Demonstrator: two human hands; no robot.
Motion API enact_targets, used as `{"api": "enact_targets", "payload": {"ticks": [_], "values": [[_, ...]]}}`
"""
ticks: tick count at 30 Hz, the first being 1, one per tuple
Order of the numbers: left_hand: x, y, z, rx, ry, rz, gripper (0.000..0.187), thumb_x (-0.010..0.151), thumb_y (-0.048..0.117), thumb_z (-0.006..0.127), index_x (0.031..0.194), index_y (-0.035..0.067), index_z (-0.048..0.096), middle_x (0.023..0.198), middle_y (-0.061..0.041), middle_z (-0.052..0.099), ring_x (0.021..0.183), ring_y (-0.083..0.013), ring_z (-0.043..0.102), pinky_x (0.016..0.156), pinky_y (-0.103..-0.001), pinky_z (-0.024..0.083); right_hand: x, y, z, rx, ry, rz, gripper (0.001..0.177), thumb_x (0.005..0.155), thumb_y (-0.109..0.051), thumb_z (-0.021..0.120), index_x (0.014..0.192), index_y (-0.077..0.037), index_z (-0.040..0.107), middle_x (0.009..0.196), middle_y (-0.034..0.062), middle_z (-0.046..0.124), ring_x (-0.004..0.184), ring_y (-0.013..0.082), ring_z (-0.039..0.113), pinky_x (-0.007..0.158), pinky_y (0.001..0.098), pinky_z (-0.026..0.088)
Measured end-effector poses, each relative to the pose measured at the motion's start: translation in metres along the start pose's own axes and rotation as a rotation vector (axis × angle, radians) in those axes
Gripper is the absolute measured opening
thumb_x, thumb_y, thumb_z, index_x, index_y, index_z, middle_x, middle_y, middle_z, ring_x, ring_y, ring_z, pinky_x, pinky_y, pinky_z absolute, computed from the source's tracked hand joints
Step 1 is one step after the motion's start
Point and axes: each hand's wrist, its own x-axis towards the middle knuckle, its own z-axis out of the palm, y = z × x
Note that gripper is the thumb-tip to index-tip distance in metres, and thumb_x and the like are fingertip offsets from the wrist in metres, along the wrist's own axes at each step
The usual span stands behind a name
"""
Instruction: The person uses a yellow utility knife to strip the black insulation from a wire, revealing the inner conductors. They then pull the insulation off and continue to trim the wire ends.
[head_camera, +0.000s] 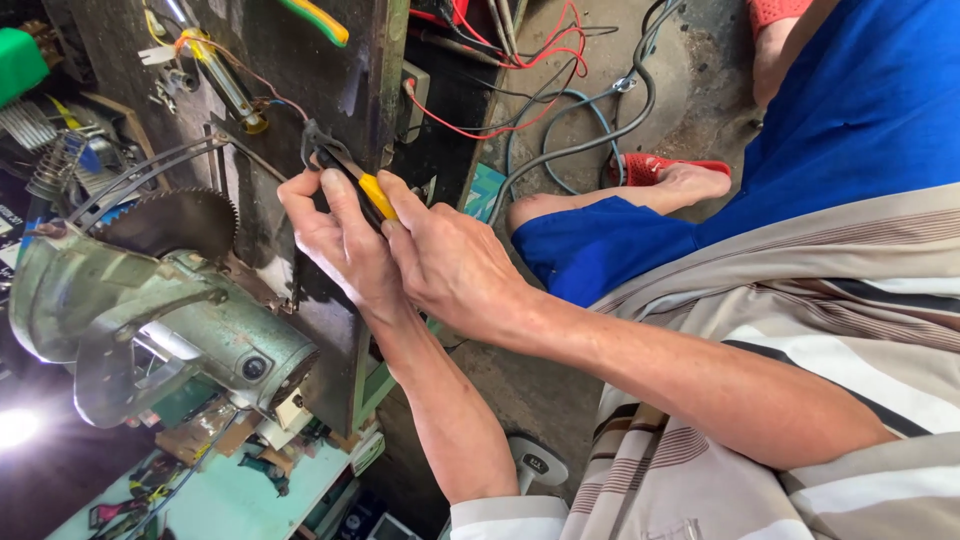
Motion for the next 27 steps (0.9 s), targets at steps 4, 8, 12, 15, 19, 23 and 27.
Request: {"api": "enact_targets", "payload": {"ticks": [4, 8, 12, 15, 19, 23, 27], "values": [[-0.003, 0.011, 0.000, 0.031, -0.003, -0.008, 0.021, 0.109, 0.029, 0.051, 0.119, 0.012, 0.057, 0.088, -0.010, 0.073, 0.070, -0.0126, 0.068, 0.071, -0.029, 0.060, 0.016, 0.005, 0.005, -0.030, -0.052, 0.019, 0.055, 0.101, -0.026, 0.041, 0.152, -0.006, 0.038, 0.096, 0.0378, 0.067, 0.096, 0.0618, 0.066, 0.078, 0.0676, 0.052], [-0.004, 0.024, 0.000, -0.032, -0.061, 0.011, 0.025, 0.109, 0.026, 0.054, 0.127, 0.010, 0.052, 0.077, -0.010, 0.067, 0.066, -0.0140, 0.062, 0.068, -0.031, 0.058, 0.028, 0.002, -0.003, 0.188, -0.005, 0.073, 0.055, 0.099, -0.030, 0.042, 0.150, -0.010, 0.047, 0.099, 0.0279, 0.065, 0.087, 0.0478, 0.064, 0.069, 0.0560, 0.053], [0.004, 0.018, -0.005, 0.338, -0.121, 0.138, 0.023, 0.105, 0.021, 0.052, 0.122, 0.006, 0.054, 0.051, -0.008, 0.063, 0.057, -0.0258, 0.071, 0.067, -0.038, 0.058, 0.018, -0.016, -0.029, 0.609, -0.072, 0.234, 0.057, 0.094, -0.025, 0.045, 0.145, -0.003, 0.056, 0.058, 0.0031, 0.041, 0.038, 0.0116, 0.043, 0.026, 0.0268, 0.040], [0.000, 0.021, -0.003, 0.293, -0.086, 0.167, 0.022, 0.103, 0.021, 0.053, 0.123, 0.011, 0.055, 0.056, -0.004, 0.066, 0.057, -0.0217, 0.071, 0.062, -0.034, 0.059, 0.001, -0.017, -0.040, 0.598, -0.114, 0.158, 0.049, 0.096, -0.023, 0.049, 0.140, -0.005, 0.061, 0.059, 0.0034, 0.037, 0.039, 0.0115, 0.039, 0.027, 0.0259, 0.031], [-0.024, 0.050, -0.006, -0.281, -0.104, -0.068, 0.027, 0.100, 0.017, 0.057, 0.123, 0.004, 0.054, 0.065, -0.012, 0.066, 0.052, -0.0163, 0.063, 0.052, -0.028, 0.057, 0.005, 0.031, -0.048, 0.349, -0.180, -0.067, 0.044, 0.088, -0.024, 0.075, 0.126, -0.002, 0.070, 0.062, 0.0040, 0.052, 0.051, 0.0125, 0.058, 0.041, 0.0235, 0.046], [-0.052, 0.048, 0.000, -0.683, -0.017, -0.137, 0.032, 0.106, 0.015, 0.051, 0.136, 0.004, 0.046, 0.062, -0.010, 0.049, 0.044, -0.0119, 0.045, 0.042, -0.023, 0.040, -0.004, 0.053, -0.061, 0.099, -0.170, -0.394, 0.029, 0.088, -0.016, 0.084, 0.110, -0.002, 0.071, 0.063, 0.0080, 0.057, 0.057, 0.0202, 0.061, 0.055, 0.0290, 0.049], [-0.072, 0.031, 0.001, -0.870, 0.005, -0.081, 0.027, 0.112, 0.011, 0.042, 0.139, 0.005, 0.040, 0.061, -0.002, 0.029, 0.041, -0.0072, 0.026, 0.037, -0.020, 0.028, -0.021, 0.080, -0.093, -0.301, -0.114, -0.504, 0.021, 0.094, -0.013, 0.071, 0.108, -0.004, 0.059, 0.070, 0.0211, 0.064, 0.063, 0.0491, 0.063, 0.057, 0.0546, 0.049]]}}
